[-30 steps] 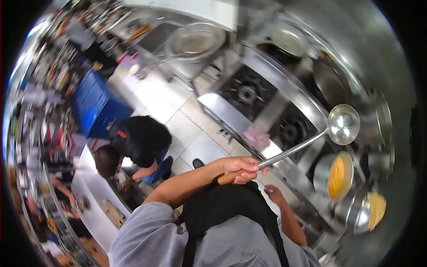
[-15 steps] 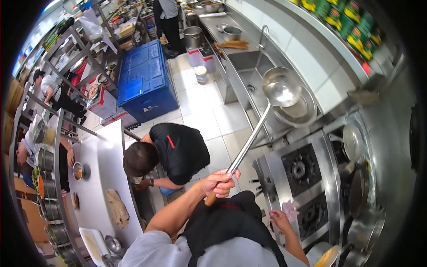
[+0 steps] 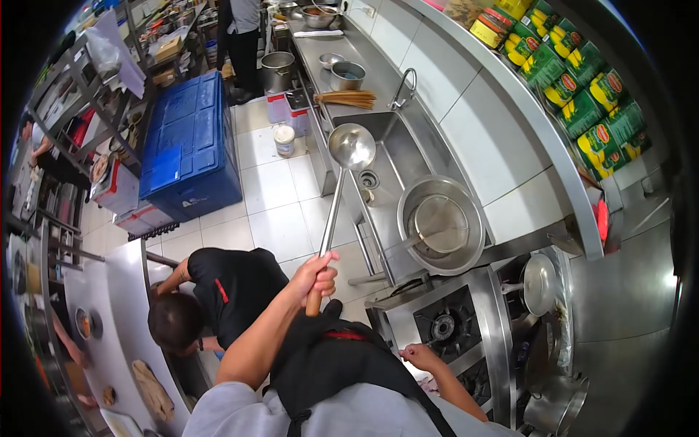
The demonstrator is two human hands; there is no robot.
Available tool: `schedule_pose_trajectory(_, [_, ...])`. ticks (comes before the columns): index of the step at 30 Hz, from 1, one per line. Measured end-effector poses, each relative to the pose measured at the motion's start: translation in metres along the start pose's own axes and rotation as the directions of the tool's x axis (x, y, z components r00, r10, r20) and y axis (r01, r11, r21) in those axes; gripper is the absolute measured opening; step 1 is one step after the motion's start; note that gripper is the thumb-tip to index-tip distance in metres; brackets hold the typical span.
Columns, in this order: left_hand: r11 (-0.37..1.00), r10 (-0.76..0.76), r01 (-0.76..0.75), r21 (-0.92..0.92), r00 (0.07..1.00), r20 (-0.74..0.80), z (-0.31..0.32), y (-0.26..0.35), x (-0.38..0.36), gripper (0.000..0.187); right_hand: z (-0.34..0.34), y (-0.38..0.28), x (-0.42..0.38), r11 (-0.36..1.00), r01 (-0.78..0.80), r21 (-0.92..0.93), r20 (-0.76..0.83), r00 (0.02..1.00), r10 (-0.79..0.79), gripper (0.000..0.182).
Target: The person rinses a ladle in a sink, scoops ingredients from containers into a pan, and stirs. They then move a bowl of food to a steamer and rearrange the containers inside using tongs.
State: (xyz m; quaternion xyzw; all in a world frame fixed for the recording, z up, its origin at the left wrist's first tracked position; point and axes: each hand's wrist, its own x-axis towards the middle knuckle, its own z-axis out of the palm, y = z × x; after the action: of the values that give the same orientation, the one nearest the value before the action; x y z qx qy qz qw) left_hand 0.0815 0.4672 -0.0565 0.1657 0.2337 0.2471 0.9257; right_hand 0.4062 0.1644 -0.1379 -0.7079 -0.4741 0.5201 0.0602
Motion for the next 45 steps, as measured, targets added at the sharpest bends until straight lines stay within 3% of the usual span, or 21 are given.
schedule_pose_trajectory(6, [0.877,0.203,-0.072,0.476,0.951,-0.232,0.021,0.084,0.166,0.031,-0.045,-0.032,0.009,0.993,-0.113,0.013,-0.084,0.990,0.114,0.044])
schedule_pose_trajectory(9, [0.540,0.420,-0.106,0.835,0.893,-0.159,0.013,0.130,0.276,0.029,-0.044,-0.026,0.005,0.992,-0.122,0.008,-0.220,0.968,0.121,0.043])
schedule_pose_trajectory(10, [0.535,0.408,-0.105,0.838,0.901,-0.148,0.005,0.142,0.317,0.029,-0.030,-0.007,0.004,0.985,-0.174,0.016,-0.306,0.937,0.171,0.042])
schedule_pose_trajectory(12, [0.175,0.562,0.016,0.984,0.819,-0.113,-0.009,0.156,0.384,0.049,-0.011,0.008,-0.011,0.991,-0.118,0.058,-0.335,0.933,0.130,0.038])
schedule_pose_trajectory(14, [0.063,0.601,0.034,0.997,0.797,-0.065,0.002,0.167,0.400,0.053,0.040,0.068,-0.030,0.985,-0.170,0.021,-0.275,0.947,0.169,0.024])
schedule_pose_trajectory(17, [-0.099,0.594,0.132,0.986,0.803,-0.048,0.014,0.181,0.397,0.061,0.068,0.039,-0.067,0.964,-0.176,0.201,-0.244,0.944,0.223,0.014])
schedule_pose_trajectory(23, [-0.341,0.495,0.314,0.886,0.861,-0.114,-0.025,0.183,0.359,0.074,0.126,0.028,-0.082,0.995,-0.099,0.004,-0.276,0.956,0.096,0.014])
schedule_pose_trajectory(27, [-0.360,0.451,0.257,0.897,0.890,-0.074,-0.035,0.191,0.336,0.076,0.156,0.037,-0.077,0.989,-0.042,-0.139,-0.275,0.961,0.002,0.014])
schedule_pose_trajectory(29, [-0.215,0.504,-0.127,0.968,0.835,0.222,-0.082,0.171,0.350,0.079,0.167,0.047,-0.060,0.978,-0.008,-0.208,-0.274,0.960,-0.050,0.014])
schedule_pose_trajectory(30, [0.401,0.234,0.018,0.916,0.965,-0.122,-0.052,0.182,0.334,0.058,0.172,0.054,-0.051,0.970,0.008,-0.243,-0.270,0.960,-0.075,0.014])
schedule_pose_trajectory(31, [0.397,0.230,0.020,0.918,0.966,-0.120,-0.043,0.185,0.328,0.058,0.249,0.176,-0.044,0.960,0.024,-0.280,-0.263,0.959,-0.101,0.014])
schedule_pose_trajectory(32, [0.794,0.015,0.127,0.594,0.974,-0.228,-0.038,0.186,0.323,0.048,0.207,0.127,-0.038,0.960,0.023,-0.277,-0.264,0.959,-0.100,0.014])
schedule_pose_trajectory(33, [0.961,-0.223,0.251,0.114,0.951,-0.214,-0.034,0.187,0.319,0.038,0.179,0.098,-0.029,0.984,-0.008,-0.180,-0.329,0.943,-0.052,0.018])
schedule_pose_trajectory(34, [0.969,-0.243,0.236,-0.073,0.963,-0.117,-0.032,0.186,0.313,0.024,0.165,0.088,-0.020,0.984,-0.008,-0.179,-0.328,0.943,-0.052,0.018])
schedule_pose_trajectory(36, [0.937,-0.258,0.245,-0.249,0.966,-0.024,-0.043,0.180,0.316,0.027,0.137,0.062,-0.007,0.977,-0.212,0.012,-0.434,0.880,0.196,0.022])
schedule_pose_trajectory(37, [0.872,-0.255,0.261,-0.414,0.964,0.071,-0.047,0.178,0.317,0.030,0.132,0.069,-0.072,0.977,-0.212,0.011,-0.430,0.881,0.196,0.022])
schedule_pose_trajectory(38, [0.872,-0.255,0.259,-0.416,0.965,0.066,-0.047,0.180,0.316,0.030,0.102,0.029,-0.061,0.805,-0.247,0.540,-0.320,0.824,0.468,0.024])
schedule_pose_trajectory(39, [0.819,-0.270,0.277,-0.503,0.959,0.088,-0.046,0.183,0.316,0.029,0.041,-0.064,-0.016,0.379,-0.222,0.898,-0.080,0.766,0.638,0.026])
schedule_pose_trajectory(41, [0.758,-0.281,0.290,-0.585,0.953,0.109,-0.043,0.189,0.318,0.029,0.029,-0.067,-0.017,0.451,-0.318,0.834,-0.084,0.735,0.673,0.021])
schedule_pose_trajectory(44, [0.804,-0.330,0.315,-0.505,0.942,0.062,-0.040,0.190,0.320,0.030,0.038,-0.046,-0.025,0.583,-0.416,0.698,-0.115,0.739,0.664,0.023])
schedule_pose_trajectory(45, [0.946,-0.297,0.309,0.103,0.948,-0.118,-0.040,0.189,0.322,0.035,0.041,-0.044,-0.029,0.491,-0.411,0.768,-0.072,0.707,0.704,0.024])
